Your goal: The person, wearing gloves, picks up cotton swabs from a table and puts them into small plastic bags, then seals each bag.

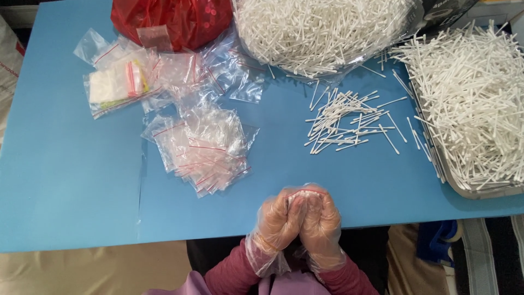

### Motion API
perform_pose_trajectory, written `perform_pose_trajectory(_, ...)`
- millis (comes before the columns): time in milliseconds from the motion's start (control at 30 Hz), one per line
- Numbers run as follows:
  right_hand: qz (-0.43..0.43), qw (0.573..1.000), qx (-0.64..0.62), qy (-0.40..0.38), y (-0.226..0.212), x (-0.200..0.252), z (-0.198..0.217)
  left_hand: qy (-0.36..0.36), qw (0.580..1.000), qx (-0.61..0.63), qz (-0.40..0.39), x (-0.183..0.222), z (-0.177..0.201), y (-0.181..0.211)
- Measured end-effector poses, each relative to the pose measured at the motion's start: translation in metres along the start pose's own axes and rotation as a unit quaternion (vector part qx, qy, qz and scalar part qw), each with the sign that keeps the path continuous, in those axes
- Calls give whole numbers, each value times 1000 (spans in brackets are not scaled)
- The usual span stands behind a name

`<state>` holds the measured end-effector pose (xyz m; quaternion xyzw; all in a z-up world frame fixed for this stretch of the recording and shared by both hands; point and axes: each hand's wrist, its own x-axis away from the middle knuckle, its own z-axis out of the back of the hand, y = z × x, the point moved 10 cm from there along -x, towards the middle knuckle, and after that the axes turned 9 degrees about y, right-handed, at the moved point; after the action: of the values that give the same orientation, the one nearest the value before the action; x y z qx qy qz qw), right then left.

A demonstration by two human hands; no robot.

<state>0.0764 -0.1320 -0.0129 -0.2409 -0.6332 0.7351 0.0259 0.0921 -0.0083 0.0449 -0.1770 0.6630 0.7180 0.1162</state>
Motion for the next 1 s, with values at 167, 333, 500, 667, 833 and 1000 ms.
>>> perform_pose_trajectory(167, -1, 1000, -18, -5, 1, 0, 0, 9, 1000, -25, -8, 2, 0, -4)
perform_pose_trajectory(333, -4, 999, -37, -4, -2, -1, -2, 6, 1000, -23, 0, 0, 0, -2)
perform_pose_trajectory(500, -45, 997, -64, 9, -2, -7, -4, -19, 995, 15, 96, -6, 0, -10)
perform_pose_trajectory(667, -10, 993, 113, 22, -20, -43, -3, 8, 991, -130, 21, -32, 12, 6)
perform_pose_trajectory(833, 20, 996, -12, -83, -31, -95, -36, 12, 973, -224, -47, -74, 25, 15)
perform_pose_trajectory(1000, 94, 987, 60, -119, -35, -151, -67, 60, 919, -378, -93, -124, 32, -12)
